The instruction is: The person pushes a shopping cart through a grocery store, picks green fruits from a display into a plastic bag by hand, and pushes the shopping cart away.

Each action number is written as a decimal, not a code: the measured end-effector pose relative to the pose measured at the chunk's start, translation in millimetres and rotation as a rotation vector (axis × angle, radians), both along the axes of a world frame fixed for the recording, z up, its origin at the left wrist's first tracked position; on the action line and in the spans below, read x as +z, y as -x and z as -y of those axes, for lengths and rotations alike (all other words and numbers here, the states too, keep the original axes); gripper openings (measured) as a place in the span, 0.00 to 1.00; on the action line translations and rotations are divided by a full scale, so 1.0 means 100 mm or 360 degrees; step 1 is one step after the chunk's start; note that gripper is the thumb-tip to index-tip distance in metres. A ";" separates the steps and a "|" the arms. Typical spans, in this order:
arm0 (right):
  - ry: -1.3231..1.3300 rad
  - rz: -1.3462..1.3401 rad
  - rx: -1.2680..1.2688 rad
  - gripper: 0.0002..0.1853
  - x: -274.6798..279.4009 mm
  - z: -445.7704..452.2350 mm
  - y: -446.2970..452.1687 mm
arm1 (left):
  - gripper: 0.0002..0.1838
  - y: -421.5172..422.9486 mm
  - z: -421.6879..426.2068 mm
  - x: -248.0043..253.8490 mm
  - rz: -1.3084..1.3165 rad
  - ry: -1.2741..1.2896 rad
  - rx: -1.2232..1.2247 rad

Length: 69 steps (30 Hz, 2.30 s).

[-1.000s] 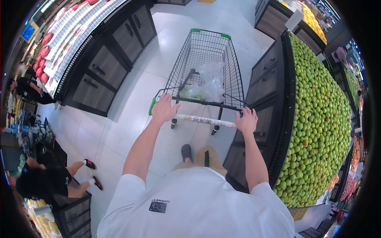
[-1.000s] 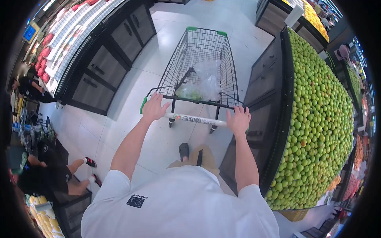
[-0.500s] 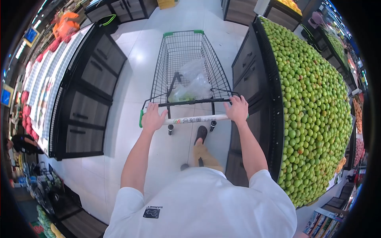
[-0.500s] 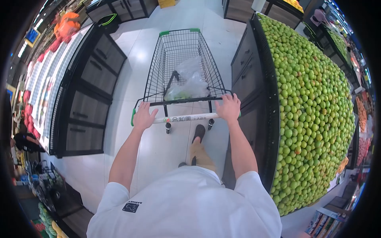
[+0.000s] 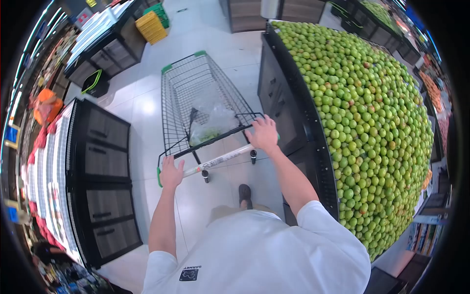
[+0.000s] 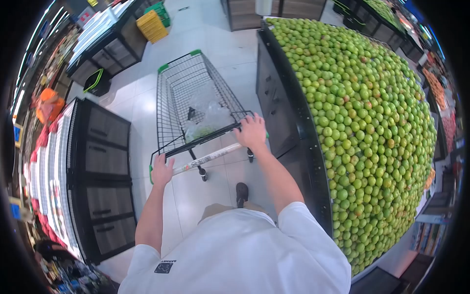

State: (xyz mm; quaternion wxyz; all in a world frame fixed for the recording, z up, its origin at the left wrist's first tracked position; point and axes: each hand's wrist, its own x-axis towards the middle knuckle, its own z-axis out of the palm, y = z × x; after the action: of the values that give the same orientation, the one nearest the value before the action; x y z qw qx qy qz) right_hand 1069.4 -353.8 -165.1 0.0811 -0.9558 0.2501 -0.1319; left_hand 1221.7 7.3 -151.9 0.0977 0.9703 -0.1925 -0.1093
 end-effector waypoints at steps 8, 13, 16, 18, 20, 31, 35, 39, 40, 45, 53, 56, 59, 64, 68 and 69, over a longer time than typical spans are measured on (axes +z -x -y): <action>-0.0151 -0.0184 -0.0178 0.28 0.18 0.47 -0.65 | 0.35 -0.89 0.56 -0.10 0.0012 0.0004 -0.0126; -0.0241 -0.0230 -0.0221 0.28 0.22 0.76 -1.05 | 0.34 -1.43 0.94 -0.07 0.0081 -0.0047 -0.0147; -0.0255 -0.0250 -0.0270 0.28 0.19 0.94 -1.34 | 0.34 -1.82 1.20 -0.04 0.0080 -0.0038 -0.0192; -0.0241 -0.0242 -0.0305 0.28 0.18 1.04 -1.54 | 0.34 -2.09 1.38 -0.02 0.0075 -0.0015 -0.0222; -0.0283 -0.0196 -0.0349 0.29 0.21 1.16 -1.72 | 0.34 -2.38 1.55 -0.02 0.0070 0.0010 -0.0247; -0.0103 -0.0114 -0.0585 0.26 0.19 1.62 -2.89 | 0.33 -4.16 2.50 -0.01 0.0102 0.0079 -0.0594; -0.0146 -0.0189 -0.0667 0.27 0.22 1.78 -3.24 | 0.33 -4.68 2.85 0.00 0.0138 0.0081 -0.0714; -0.0088 -0.0089 -0.0734 0.27 0.16 1.95 -3.53 | 0.33 -5.12 3.16 -0.01 0.0138 0.0092 -0.0786; -0.0103 -0.0091 -0.0754 0.28 0.16 1.98 -3.58 | 0.33 -5.20 3.25 0.02 0.0135 0.0098 -0.0788; -0.0099 -0.0110 -0.0797 0.28 0.15 2.13 -3.89 | 0.33 -5.65 3.59 0.05 0.0070 0.0101 -0.0857; -0.0195 -0.0122 -0.0733 0.28 0.18 2.43 -4.48 | 0.33 -6.50 4.23 0.08 0.0021 0.0047 -0.0968; -0.0273 -0.0104 -0.0708 0.30 0.19 2.57 -4.73 | 0.33 -6.88 4.48 0.05 0.0039 0.0044 -0.1054; -0.0276 -0.0102 -0.0717 0.32 0.19 2.73 -4.96 | 0.34 -7.18 4.77 0.06 0.0036 0.0062 -0.1132; -0.0404 -0.0101 -0.0723 0.35 0.11 3.06 -5.34 | 0.32 -7.66 5.32 0.08 0.0041 0.0118 -0.1251; -0.0416 -0.0074 -0.0759 0.36 0.05 3.30 -5.61 | 0.32 -8.00 5.78 0.13 0.0023 0.0152 -0.1340; -0.0407 -0.0081 -0.0788 0.36 0.07 3.37 -5.67 | 0.32 -8.09 5.89 0.13 0.0024 0.0152 -0.1371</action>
State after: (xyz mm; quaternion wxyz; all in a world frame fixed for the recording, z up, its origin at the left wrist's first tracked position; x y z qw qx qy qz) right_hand 1636.2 -690.6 -157.8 0.1602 -0.8505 0.4926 -0.0910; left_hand 2030.6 -582.1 -139.2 0.0865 0.7965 -0.5855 -0.1239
